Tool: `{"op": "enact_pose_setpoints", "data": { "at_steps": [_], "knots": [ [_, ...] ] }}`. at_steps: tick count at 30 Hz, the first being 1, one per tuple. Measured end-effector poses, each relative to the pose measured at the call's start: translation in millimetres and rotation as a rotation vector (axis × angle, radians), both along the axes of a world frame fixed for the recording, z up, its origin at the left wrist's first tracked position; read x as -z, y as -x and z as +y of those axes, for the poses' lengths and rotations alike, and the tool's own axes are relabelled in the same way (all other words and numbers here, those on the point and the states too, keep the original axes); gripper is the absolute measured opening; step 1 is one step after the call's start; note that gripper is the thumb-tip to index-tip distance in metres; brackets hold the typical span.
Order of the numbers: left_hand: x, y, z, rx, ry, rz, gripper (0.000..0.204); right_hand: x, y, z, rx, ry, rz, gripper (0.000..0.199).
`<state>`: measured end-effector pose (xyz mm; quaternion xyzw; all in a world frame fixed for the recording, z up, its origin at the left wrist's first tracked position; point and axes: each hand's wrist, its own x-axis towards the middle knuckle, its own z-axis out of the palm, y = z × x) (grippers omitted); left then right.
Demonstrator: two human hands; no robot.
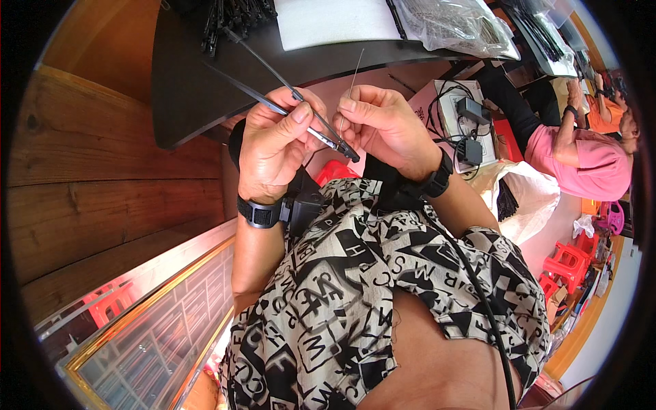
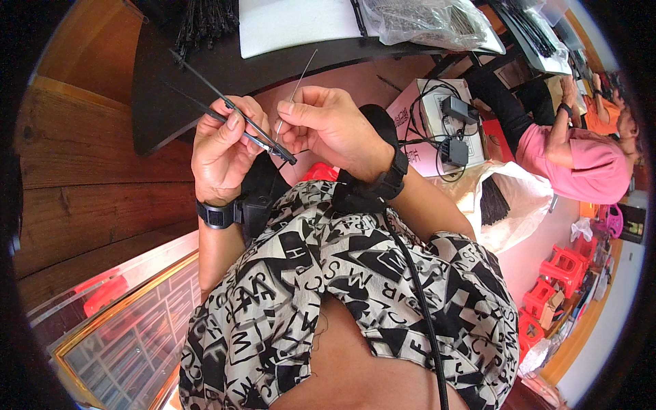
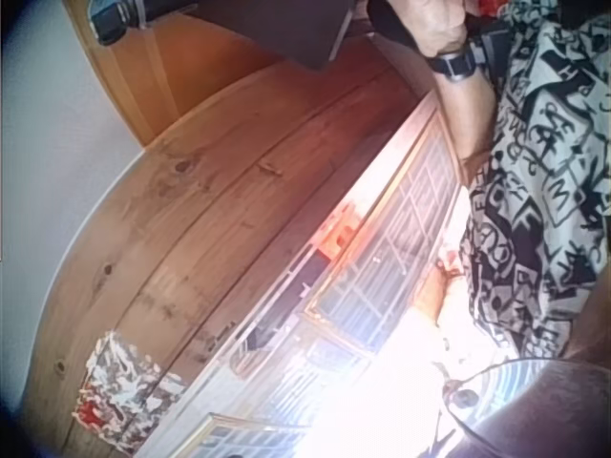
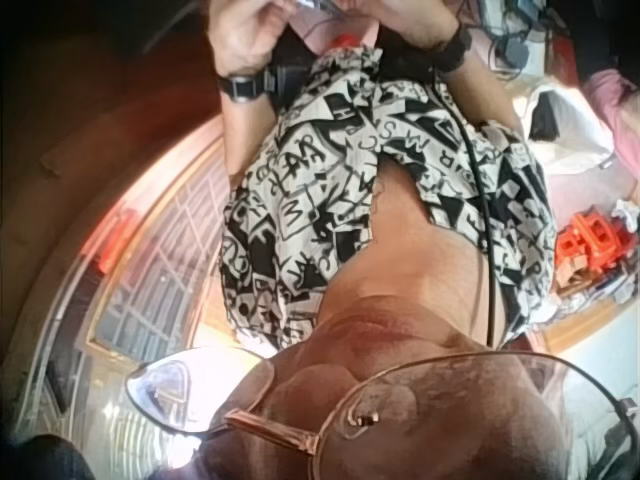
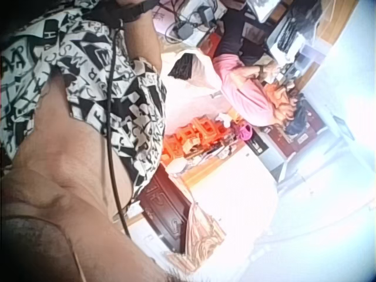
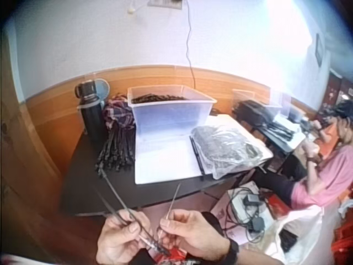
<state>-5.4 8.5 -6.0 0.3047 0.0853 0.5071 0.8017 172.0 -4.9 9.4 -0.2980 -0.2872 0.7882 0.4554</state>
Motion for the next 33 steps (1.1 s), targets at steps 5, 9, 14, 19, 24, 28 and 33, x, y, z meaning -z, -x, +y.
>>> {"op": "enact_pose_setpoints", "data": {
  "at_steps": [5,9,14,19,24,28,33],
  "knots": [
    [0,0,0,-0.003,-0.048,0.011,0.010,1,1,0,-0.002,0.017,0.041,0.015],
    [-1,-1,0,-0.015,-0.064,0.010,0.010,-2,2,-1,-0.010,0.026,0.079,0.015],
    [-1,0,0,-0.011,-0.073,0.009,0.010,2,2,-1,-0.028,-0.012,0.081,0.014],
    [-4,-2,-1,0.016,-0.102,-0.022,0.009,1,2,-1,-0.021,0.030,0.088,0.015],
    [-17,-5,-9,-0.153,-0.012,0.228,0.009,-3,-1,-1,0.073,0.029,-0.043,0.013],
    [-18,-10,-7,-0.189,0.018,0.636,0.008,-11,2,2,0.283,-0.332,-0.463,0.010],
    [-18,-27,-22,-0.288,-0.102,0.938,0.012,-10,2,9,0.266,-0.295,-0.474,0.011]
  ]
}}
